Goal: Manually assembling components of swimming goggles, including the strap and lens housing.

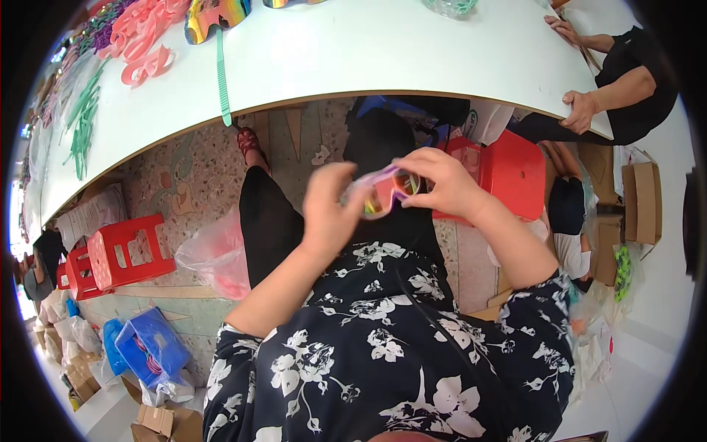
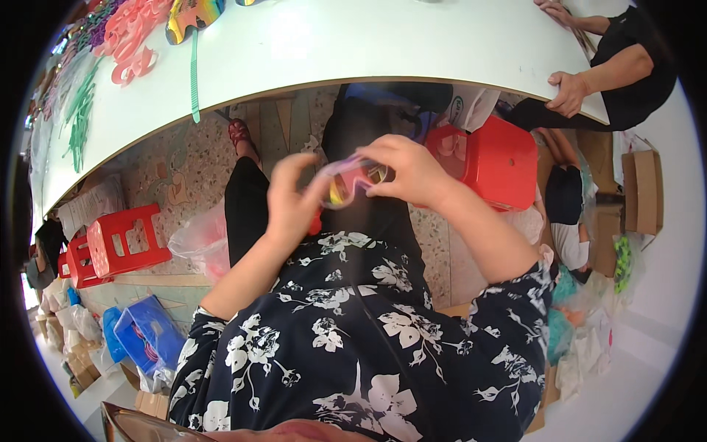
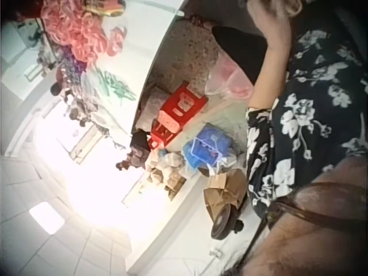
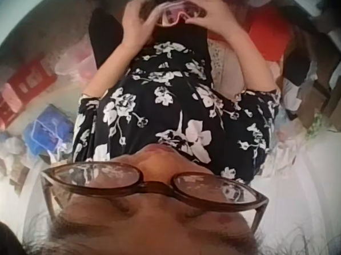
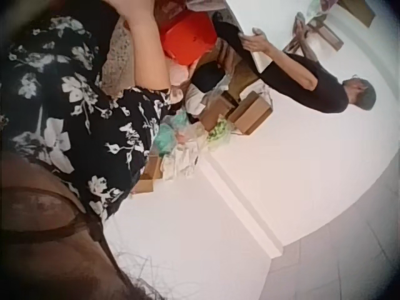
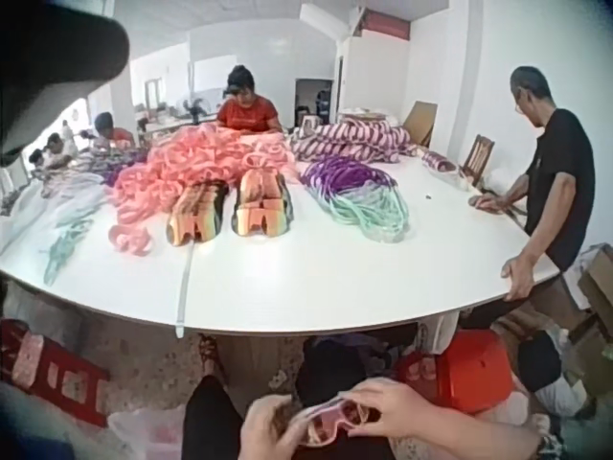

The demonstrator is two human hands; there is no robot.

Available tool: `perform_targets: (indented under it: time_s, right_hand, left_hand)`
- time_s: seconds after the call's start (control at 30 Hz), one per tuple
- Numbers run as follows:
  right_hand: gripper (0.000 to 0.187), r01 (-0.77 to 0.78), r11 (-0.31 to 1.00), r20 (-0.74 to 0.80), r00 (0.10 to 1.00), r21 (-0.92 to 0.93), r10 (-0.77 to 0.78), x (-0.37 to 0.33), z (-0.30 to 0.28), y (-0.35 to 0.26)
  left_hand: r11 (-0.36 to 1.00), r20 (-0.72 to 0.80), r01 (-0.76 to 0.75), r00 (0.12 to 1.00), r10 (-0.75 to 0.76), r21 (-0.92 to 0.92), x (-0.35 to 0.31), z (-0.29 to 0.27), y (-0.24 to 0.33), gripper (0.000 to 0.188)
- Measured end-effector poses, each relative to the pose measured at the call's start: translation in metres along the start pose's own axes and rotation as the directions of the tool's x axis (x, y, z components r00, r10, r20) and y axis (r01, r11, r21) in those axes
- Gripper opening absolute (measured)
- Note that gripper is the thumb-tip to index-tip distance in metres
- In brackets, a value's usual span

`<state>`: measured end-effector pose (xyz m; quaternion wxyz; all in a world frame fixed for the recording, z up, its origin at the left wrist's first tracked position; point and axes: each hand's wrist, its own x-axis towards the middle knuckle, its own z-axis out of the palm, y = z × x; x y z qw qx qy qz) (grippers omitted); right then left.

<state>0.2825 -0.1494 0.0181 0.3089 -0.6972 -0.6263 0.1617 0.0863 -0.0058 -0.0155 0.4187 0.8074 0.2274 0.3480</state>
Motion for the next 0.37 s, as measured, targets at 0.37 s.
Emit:
perform_targets:
  time_s: [0.37]
  right_hand:
    - [0.080,-0.316,0.946,-0.485,0.840,-0.070,0.244,-0.037,0.087,-0.077]
  left_hand:
    - [0.964,0.131,0.261,0.959,-0.251,-0.060,-0.018,0.003,-0.015,0.022]
